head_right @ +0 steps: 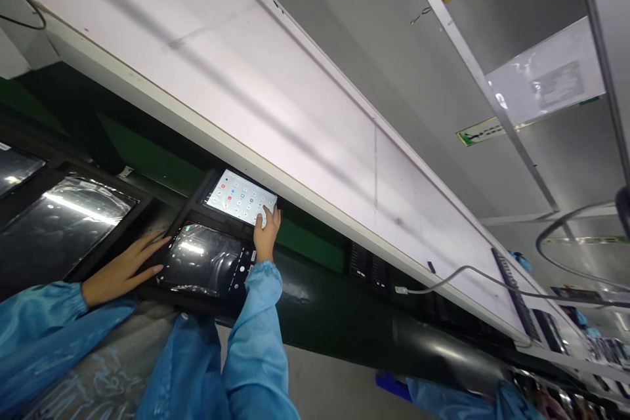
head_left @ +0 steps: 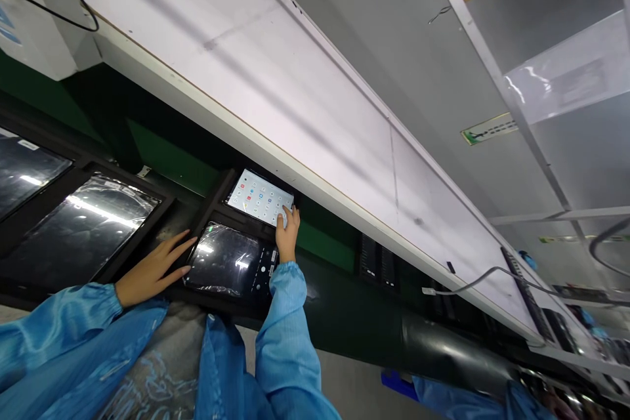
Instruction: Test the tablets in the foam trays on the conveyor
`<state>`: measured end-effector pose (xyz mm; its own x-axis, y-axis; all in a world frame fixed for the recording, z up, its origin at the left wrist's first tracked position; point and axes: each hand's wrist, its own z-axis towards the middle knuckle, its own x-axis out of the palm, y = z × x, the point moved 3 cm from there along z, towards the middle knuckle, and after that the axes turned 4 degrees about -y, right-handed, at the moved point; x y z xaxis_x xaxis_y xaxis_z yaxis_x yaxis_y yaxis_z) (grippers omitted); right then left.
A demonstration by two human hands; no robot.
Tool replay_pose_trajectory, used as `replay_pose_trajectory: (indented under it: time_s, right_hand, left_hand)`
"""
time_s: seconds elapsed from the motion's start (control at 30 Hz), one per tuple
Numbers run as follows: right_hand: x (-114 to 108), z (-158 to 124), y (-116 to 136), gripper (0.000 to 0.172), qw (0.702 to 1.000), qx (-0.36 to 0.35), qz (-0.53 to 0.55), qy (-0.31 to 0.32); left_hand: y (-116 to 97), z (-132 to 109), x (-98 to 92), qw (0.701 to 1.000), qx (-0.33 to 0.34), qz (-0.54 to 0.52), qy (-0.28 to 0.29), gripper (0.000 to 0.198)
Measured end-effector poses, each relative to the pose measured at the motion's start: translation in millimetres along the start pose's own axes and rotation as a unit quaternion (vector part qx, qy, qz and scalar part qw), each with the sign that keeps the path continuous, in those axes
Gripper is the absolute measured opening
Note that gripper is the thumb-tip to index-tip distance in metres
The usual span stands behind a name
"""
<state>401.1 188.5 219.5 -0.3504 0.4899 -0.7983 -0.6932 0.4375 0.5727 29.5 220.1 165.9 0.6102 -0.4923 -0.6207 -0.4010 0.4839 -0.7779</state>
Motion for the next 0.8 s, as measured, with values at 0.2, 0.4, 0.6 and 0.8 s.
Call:
replay_pose_trajectory:
  time_s: [0.2,0.4,0.6,0.8]
  right_hand:
    - [-33,-66,-43,0.055,0.992,0.081,0.048,-0.084]
    - [-32,-92,-39,0.052,0.992,0.088,0.059,-0.067]
    - [-5,-34,10,0.044,0.999,-0.012,-0.005,0.046]
    - [16,6,27,0.043,0.994,-0.018,-0.020,0.104]
  left_hand:
    - [-4,41,-9.3,1.000,0.007,0.000,-0.030,0.055]
    - [-19,84,-0.5,0.999,0.029,0.002,-0.026,0.058]
    - [-26,80,15.8,0.999,0.038,0.006,-0.023,0.062]
    - [-18,43,12.7,0.999,0.008,0.004,-0.045,0.065]
